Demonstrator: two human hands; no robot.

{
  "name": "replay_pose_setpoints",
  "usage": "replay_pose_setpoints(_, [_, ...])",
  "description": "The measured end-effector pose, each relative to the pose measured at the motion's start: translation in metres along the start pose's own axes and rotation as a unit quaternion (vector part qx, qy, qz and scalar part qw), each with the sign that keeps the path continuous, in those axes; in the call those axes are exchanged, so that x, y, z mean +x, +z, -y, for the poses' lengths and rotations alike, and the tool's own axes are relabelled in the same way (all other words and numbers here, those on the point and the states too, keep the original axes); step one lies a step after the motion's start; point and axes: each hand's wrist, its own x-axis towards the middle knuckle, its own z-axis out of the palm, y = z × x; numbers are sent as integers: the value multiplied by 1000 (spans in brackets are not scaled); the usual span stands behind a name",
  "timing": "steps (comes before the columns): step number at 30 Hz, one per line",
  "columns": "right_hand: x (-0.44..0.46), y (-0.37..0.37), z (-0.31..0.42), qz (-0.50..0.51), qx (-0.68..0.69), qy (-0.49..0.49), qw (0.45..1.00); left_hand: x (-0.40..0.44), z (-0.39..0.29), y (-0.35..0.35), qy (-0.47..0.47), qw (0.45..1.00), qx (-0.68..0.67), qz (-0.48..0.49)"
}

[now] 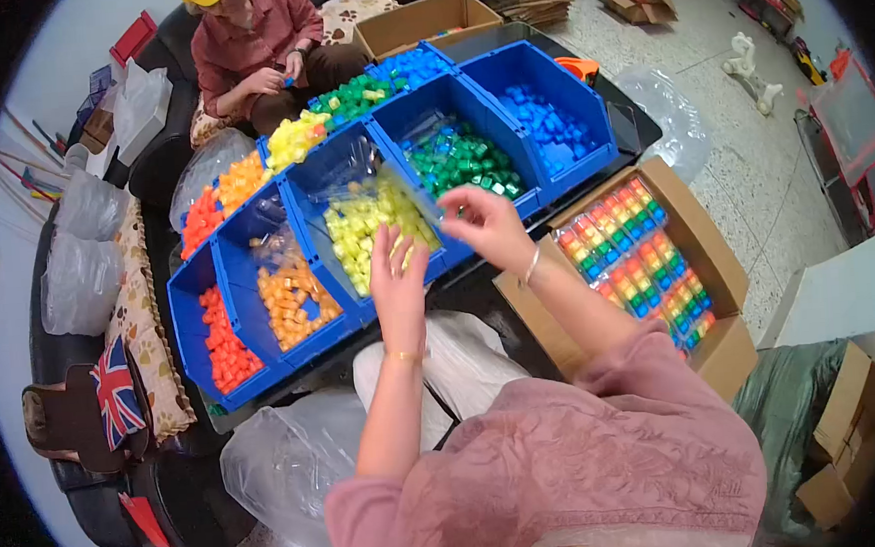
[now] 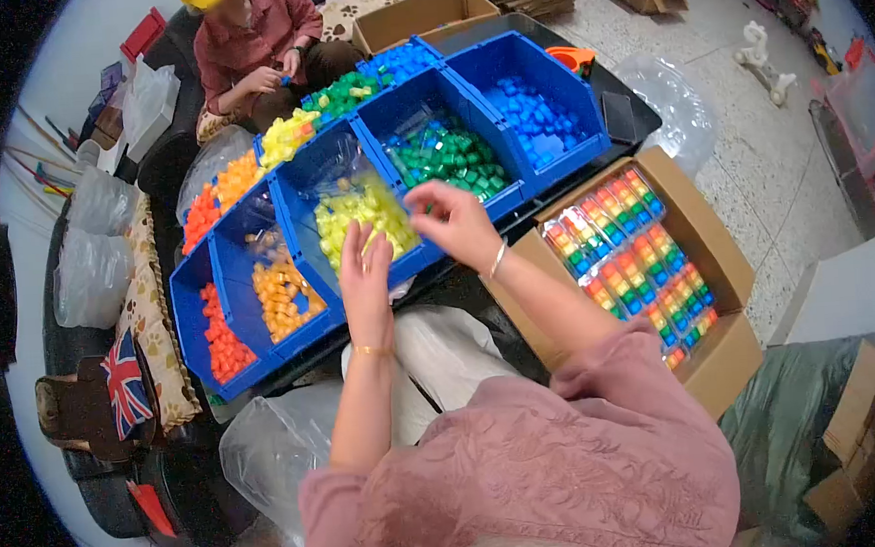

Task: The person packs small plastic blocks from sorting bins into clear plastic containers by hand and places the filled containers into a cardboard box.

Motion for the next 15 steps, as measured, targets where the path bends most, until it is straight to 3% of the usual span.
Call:
replay_pose_setpoints(2, [-25,7,26,60,-22,8,998,9,-11,5,-9,986,-167,5])
replay_pose_setpoints(3, [-38,-15,25,89,-57,18,994,3,3,25,-14,983,-184,8])
replay_pose_setpoints(7, [-42,-6,6,121,74,81,987,-10,7,19,-34,980,-189,50])
replay_pose_setpoints(9, [-39,-4,-5,140,87,70,984,-12,12,13,-38,976,-208,49])
replay_pose_setpoints(11, [-35,-4,2,169,124,124,970,-13,13,8,-42,977,-203,47])
replay_pose_setpoints(13, [-28,-10,-2,177,76,165,967,-11,12,7,-63,979,-191,26])
replay_pose_setpoints(15, [-14,-28,-16,7,-90,-67,994,-9,14,1,-89,969,-232,-4])
